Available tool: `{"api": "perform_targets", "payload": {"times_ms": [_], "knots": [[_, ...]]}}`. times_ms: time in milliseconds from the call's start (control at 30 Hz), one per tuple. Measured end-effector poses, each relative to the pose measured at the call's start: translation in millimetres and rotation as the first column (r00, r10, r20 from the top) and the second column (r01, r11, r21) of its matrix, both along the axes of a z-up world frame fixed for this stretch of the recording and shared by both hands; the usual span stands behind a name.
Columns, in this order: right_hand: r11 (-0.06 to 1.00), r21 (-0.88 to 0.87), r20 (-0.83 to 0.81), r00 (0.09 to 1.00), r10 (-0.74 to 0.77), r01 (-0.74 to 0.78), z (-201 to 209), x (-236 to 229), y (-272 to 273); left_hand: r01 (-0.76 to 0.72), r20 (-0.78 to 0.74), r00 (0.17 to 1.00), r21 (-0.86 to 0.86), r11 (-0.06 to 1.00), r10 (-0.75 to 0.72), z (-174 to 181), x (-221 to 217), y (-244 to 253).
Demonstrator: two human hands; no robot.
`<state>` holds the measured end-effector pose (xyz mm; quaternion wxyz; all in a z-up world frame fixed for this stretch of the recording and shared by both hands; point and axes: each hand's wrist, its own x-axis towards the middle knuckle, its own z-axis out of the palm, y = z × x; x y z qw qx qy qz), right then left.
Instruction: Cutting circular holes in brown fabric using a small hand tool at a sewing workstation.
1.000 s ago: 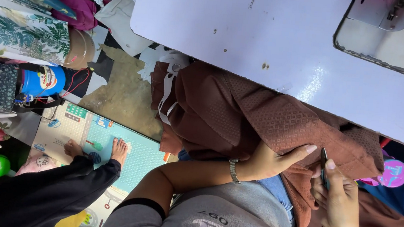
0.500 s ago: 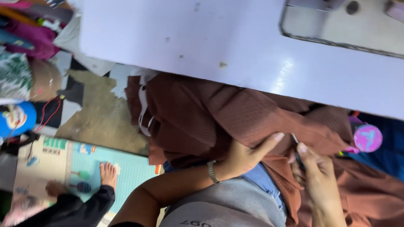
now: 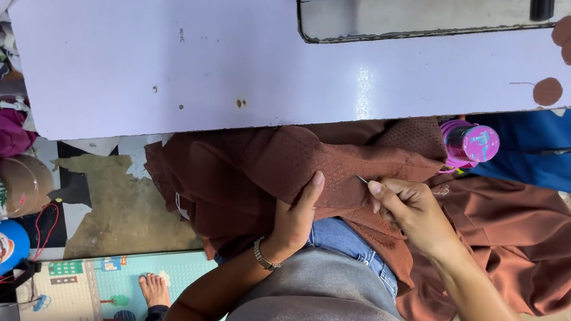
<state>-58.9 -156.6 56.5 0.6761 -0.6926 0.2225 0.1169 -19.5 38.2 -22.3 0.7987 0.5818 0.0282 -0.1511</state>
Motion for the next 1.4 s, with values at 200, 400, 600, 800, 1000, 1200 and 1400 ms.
{"api": "perform_targets", "payload": {"times_ms": [200,400,600,800,1000,1200,1400], "knots": [[1.000,0.026,0.018,1.000,-0.005,0.004,-6.2,-3.3,1.1,-0.124,-0.206,0.977,-0.311,0.942,0.061,-50.3,-12.9,4.4],[0.997,0.083,-0.009,1.000,-0.004,0.004,5.5,-0.8,1.3,-0.115,-0.207,0.977,-0.365,0.924,0.040,-65.0,-13.3,10.8],[0.996,0.047,0.016,0.997,0.071,-0.072,15.1,9.3,-2.1,-0.052,-0.151,0.989,-0.324,0.945,0.002,-40.1,-7.4,10.1],[0.985,-0.042,0.017,0.986,0.167,-0.167,18.6,15.5,-10.4,-0.012,-0.090,0.996,-0.193,0.981,-0.005,-19.2,-8.6,8.4],[0.963,-0.129,0.015,0.971,0.240,-0.237,20.5,17.8,-18.5,0.027,-0.016,0.999,-0.150,0.988,-0.030,8.9,4.3,2.0],[0.918,-0.218,-0.015,0.942,0.335,-0.330,35.0,27.5,-23.7,0.064,0.039,0.997,-0.130,0.989,-0.060,7.7,4.4,0.0],[0.863,-0.310,-0.093,0.916,0.391,-0.399,50.9,38.9,-27.6,0.109,0.109,0.989,-0.040,0.993,-0.104,16.8,9.3,2.0]]}}
